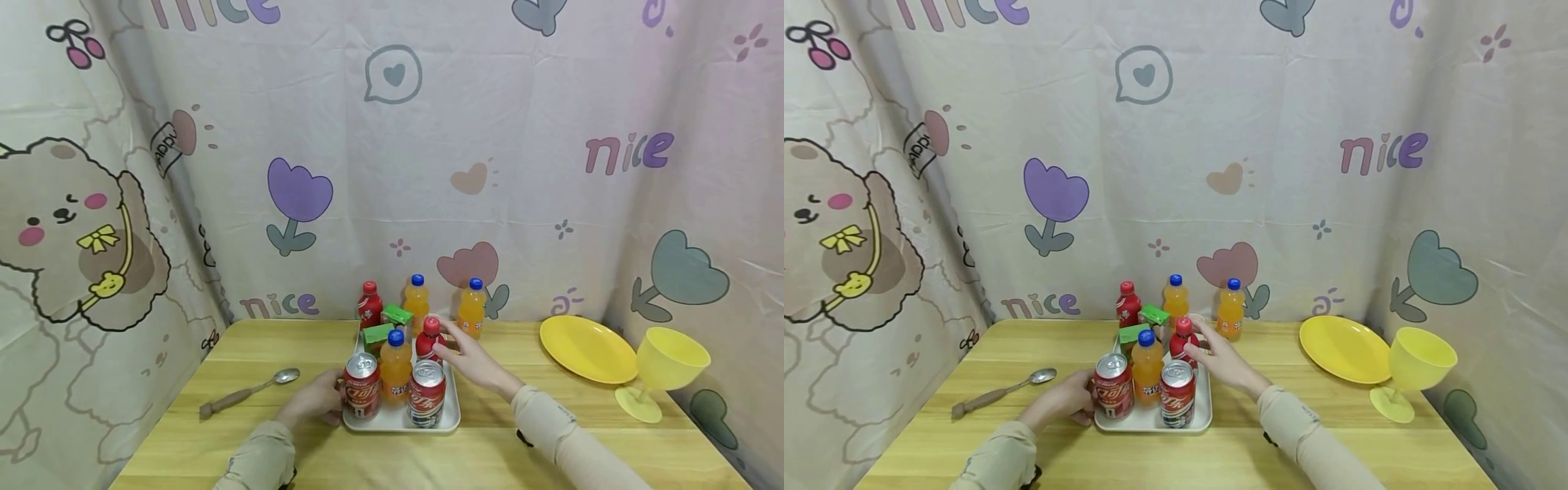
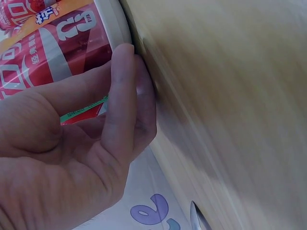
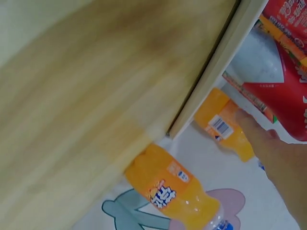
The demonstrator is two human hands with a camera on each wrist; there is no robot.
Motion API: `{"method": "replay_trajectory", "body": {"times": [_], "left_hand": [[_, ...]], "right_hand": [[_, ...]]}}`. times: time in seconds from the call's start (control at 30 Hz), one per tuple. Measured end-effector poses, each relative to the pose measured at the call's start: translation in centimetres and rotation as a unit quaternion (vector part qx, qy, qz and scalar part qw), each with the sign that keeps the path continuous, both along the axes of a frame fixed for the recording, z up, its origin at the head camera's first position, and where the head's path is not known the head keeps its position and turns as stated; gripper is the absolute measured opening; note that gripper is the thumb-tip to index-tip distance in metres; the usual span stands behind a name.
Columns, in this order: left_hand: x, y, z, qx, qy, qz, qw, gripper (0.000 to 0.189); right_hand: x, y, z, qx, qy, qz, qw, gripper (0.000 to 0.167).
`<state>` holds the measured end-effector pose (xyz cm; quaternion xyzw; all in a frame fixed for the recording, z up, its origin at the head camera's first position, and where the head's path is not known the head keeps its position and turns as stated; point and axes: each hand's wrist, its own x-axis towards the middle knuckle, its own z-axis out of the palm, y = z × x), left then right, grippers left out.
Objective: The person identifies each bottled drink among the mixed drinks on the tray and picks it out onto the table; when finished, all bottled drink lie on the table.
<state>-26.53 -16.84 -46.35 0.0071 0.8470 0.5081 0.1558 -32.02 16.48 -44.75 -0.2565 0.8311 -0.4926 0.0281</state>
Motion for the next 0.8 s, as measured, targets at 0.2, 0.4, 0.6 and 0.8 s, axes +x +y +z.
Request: {"method": "replay_trajectory", "body": {"times": [0.2, 0.4, 0.6, 0.8], "left_hand": [[0.01, 0.2, 0.1, -0.018, 0.0, 0.005, 0.9998, 0.073], [0.16, 0.2, 0.3, -0.015, 0.0, 0.003, 0.9999, 0.071], [0.09, 0.23, 0.3, -0.017, 0.005, 0.008, 0.9998, 0.072], [0.05, 0.18, 0.1, -0.012, 0.007, 0.009, 0.9999, 0.074]], "right_hand": [[-0.1, -0.29, -0.28, -0.012, -0.056, 0.027, 0.998, 0.068], [-0.26, -0.34, -0.14, -0.034, -0.081, 0.044, 0.9952, 0.065], [-0.35, -0.3, -0.02, -0.049, -0.082, 0.047, 0.9943, 0.064], [-0.7, -0.06, -0.02, -0.075, -0.088, 0.035, 0.9927, 0.066]]}}
